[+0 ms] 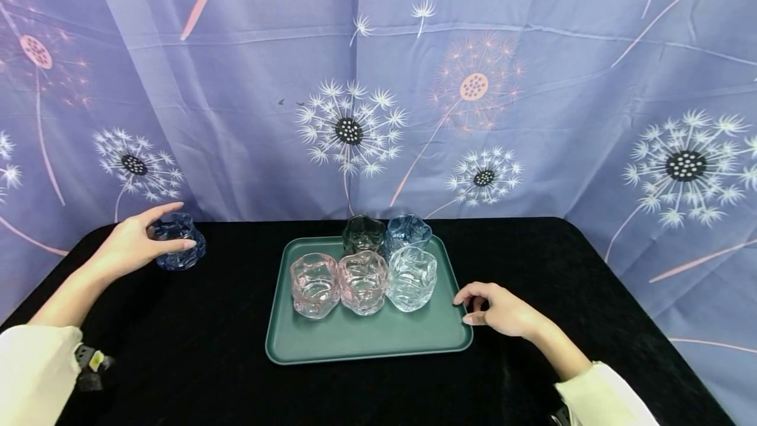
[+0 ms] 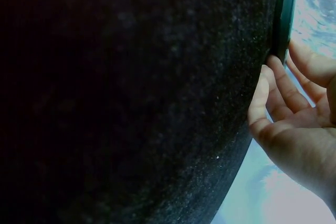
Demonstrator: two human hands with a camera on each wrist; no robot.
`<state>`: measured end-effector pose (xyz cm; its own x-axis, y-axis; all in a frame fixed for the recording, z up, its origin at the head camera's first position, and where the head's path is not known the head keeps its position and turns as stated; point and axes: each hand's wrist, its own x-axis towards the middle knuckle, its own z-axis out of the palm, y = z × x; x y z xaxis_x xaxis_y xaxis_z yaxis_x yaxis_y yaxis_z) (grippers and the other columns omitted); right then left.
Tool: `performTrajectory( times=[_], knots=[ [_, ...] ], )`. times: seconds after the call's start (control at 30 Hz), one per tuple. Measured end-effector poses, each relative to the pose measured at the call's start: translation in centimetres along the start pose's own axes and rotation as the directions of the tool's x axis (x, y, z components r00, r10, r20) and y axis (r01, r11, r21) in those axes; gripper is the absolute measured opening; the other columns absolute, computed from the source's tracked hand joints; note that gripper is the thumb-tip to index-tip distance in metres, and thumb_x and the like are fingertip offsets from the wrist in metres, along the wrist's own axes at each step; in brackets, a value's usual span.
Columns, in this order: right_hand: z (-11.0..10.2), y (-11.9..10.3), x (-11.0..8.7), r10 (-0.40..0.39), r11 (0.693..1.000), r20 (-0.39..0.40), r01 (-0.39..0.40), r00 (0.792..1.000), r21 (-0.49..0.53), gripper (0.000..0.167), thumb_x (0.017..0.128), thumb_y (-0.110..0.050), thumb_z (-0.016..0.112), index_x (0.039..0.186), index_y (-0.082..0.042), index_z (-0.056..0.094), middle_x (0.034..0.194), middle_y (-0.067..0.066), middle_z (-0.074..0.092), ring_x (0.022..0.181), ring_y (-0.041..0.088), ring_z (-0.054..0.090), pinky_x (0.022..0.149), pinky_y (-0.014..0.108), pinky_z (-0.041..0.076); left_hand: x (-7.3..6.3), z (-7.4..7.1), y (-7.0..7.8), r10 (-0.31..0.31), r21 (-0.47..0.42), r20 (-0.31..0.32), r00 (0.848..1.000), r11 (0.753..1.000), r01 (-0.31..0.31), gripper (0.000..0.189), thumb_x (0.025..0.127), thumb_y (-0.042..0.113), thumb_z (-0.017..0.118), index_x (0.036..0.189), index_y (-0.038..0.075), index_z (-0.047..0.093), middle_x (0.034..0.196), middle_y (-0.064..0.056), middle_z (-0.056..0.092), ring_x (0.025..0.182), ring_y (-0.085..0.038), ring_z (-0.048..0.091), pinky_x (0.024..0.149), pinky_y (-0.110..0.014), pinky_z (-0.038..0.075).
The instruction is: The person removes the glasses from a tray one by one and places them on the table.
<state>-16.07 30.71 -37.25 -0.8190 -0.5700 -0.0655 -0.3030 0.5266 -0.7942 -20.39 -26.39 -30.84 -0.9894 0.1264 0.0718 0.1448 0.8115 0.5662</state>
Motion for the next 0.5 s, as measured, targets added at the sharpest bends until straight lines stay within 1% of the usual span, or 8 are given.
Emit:
performTrajectory(
  times=[0.1,0.2,0.27,0.37,0.43,0.5],
  knots=[
    [0.0,0.0,0.0,0.001,1.0,0.002,-0.001,1.0,0.001,0.025,0.083,-0.004,0.063,0.106,0.004,0.057,0.076,0.006,0.05,0.064,0.007,0.045,0.053,0.023,0.042,-0.1,0.5,1.0,0.033,-0.006,0.026,0.999,0.999,-0.033,0.087,0.077,0.048,0.069,0.142,0.005,0.03,0.141,-0.027,0.028,0.125,-0.048,0.025,0.092,-0.062,0.027],
    [0.0,0.0,0.0,-0.002,1.0,0.001,0.002,1.0,0.003,0.025,0.083,-0.004,0.063,0.106,0.004,0.057,0.077,0.006,0.05,0.065,0.007,0.045,0.053,0.022,0.042,-0.3,1.0,1.9,0.071,-0.005,0.031,0.997,0.997,-0.071,0.086,0.076,0.048,0.069,0.142,0.007,0.032,0.141,-0.026,0.03,0.126,-0.046,0.027,0.093,-0.061,0.028],
    [0.0,0.0,0.0,-0.008,1.0,-0.001,0.008,1.0,0.002,0.025,0.083,-0.004,0.063,0.106,0.005,0.057,0.077,0.006,0.05,0.065,0.007,0.045,0.053,0.022,0.042,-0.4,1.5,2.5,0.112,-0.013,0.02,0.994,0.994,-0.111,0.083,0.077,0.045,0.07,0.141,0.006,0.034,0.137,-0.026,0.037,0.121,-0.044,0.034,0.092,-0.058,0.032],
    [0.0,0.3,0.0,-0.018,1.0,-0.004,0.018,1.0,-0.001,0.024,0.083,-0.004,0.063,0.105,0.005,0.057,0.076,0.005,0.05,0.065,0.007,0.045,0.052,0.023,0.042,-0.6,2.3,3.4,0.192,-0.052,0.008,0.981,0.98,-0.191,0.078,0.078,0.038,0.071,0.138,0.003,0.036,0.13,-0.026,0.043,0.116,-0.041,0.042,0.092,-0.053,0.037],
    [0.0,0.5,-0.1,-0.032,0.999,-0.007,0.032,0.999,-0.003,0.024,0.083,-0.004,0.064,0.104,0.004,0.058,0.075,0.004,0.05,0.064,0.007,0.045,0.052,0.023,0.042,-0.8,2.9,4.0,0.242,-0.084,0.007,0.97,0.967,-0.24,0.075,0.078,0.033,0.072,0.137,0.001,0.038,0.128,-0.025,0.046,0.113,-0.038,0.045,0.091,-0.049,0.04],
    [0.0,0.7,-0.1,-0.044,0.999,-0.007,0.044,0.999,0.001,0.023,0.083,-0.003,0.063,0.104,0.003,0.058,0.075,0.003,0.05,0.064,0.007,0.045,0.051,0.023,0.041,-0.9,3.5,4.6,0.274,-0.11,0.019,0.962,0.956,-0.271,0.074,0.078,0.03,0.073,0.137,0.001,0.038,0.13,-0.023,0.045,0.115,-0.037,0.045,0.091,-0.048,0.041]
  ],
)
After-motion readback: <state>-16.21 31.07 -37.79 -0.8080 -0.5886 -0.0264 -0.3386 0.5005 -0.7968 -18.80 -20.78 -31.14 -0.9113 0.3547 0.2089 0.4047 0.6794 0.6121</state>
